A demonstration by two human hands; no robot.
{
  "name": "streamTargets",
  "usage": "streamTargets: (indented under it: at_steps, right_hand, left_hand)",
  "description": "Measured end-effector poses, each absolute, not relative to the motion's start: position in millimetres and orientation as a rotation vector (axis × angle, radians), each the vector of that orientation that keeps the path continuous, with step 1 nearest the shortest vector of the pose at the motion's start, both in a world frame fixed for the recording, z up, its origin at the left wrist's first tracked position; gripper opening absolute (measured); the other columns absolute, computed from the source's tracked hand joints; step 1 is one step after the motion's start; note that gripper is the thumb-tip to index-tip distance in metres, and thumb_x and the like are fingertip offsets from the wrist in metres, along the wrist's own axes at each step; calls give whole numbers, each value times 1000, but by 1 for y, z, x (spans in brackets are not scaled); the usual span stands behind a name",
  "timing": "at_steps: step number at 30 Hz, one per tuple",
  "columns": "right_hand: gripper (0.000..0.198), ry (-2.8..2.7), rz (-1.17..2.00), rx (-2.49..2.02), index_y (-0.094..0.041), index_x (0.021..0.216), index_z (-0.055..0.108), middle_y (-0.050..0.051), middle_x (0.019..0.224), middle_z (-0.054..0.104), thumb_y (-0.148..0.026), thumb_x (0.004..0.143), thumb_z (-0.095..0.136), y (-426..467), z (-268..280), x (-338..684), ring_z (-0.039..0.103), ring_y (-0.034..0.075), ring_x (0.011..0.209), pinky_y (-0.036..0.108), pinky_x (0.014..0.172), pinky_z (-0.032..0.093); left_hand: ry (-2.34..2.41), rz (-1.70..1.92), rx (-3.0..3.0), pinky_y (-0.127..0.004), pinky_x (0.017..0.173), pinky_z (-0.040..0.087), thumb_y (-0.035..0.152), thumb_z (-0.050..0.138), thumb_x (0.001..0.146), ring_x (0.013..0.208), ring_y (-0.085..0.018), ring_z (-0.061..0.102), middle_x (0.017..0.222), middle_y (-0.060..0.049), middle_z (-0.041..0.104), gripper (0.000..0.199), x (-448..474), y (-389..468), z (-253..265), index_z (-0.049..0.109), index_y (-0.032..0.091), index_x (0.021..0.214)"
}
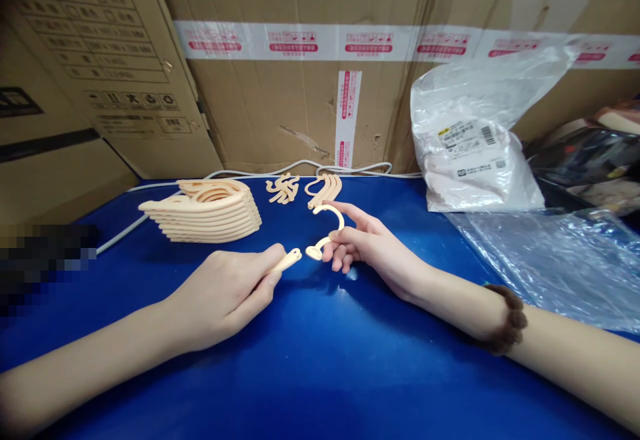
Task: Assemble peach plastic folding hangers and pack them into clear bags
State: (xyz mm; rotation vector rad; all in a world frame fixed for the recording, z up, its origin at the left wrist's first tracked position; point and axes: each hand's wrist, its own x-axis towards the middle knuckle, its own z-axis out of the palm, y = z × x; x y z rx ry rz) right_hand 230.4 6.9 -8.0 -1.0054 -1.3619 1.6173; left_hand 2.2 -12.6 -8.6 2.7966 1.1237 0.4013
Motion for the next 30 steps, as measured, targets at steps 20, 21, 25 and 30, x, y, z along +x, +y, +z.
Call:
streamTargets:
  at_steps: [20,21,25,30]
  right_hand:
    - [55,-1359,1606,-1016,-18,132,48,0,82,68,-22,81,70,8,-9,231,56,6,59,17,55,49]
    - [55,-1362,1608,-1015,-19,132,49,0,82,68,-22,82,69,8,-9,231,56,6,59,17,55,49]
    - [53,-1365,1609,-1016,-20,132,49,-1,82,67,-22,83,69,9,-9,231,57,6,60,17,55,50]
    - [50,-1379,1611,-998,-21,129,51,-1,83,67,-22,83,69,9,-10,231,57,6,60,17,55,50]
  left_hand:
    - [1110,436,2900,-24,45,23,22,27,93,44,-13,45,56,5,49,17,5,-14,-11,36,22,80]
    - [1110,450,2904,-24,45,23,22,26,93,44,-13,45,56,5,48,17,5,-14,-11,37,22,80]
    - [1089,530,2896,-24,45,23,23,26,94,43,-13,44,56,6,49,17,4,-11,-15,36,22,80]
    - [1013,600,2872,-24,46,26,22,29,94,46,-13,43,59,6,49,14,2,-12,-16,35,22,82]
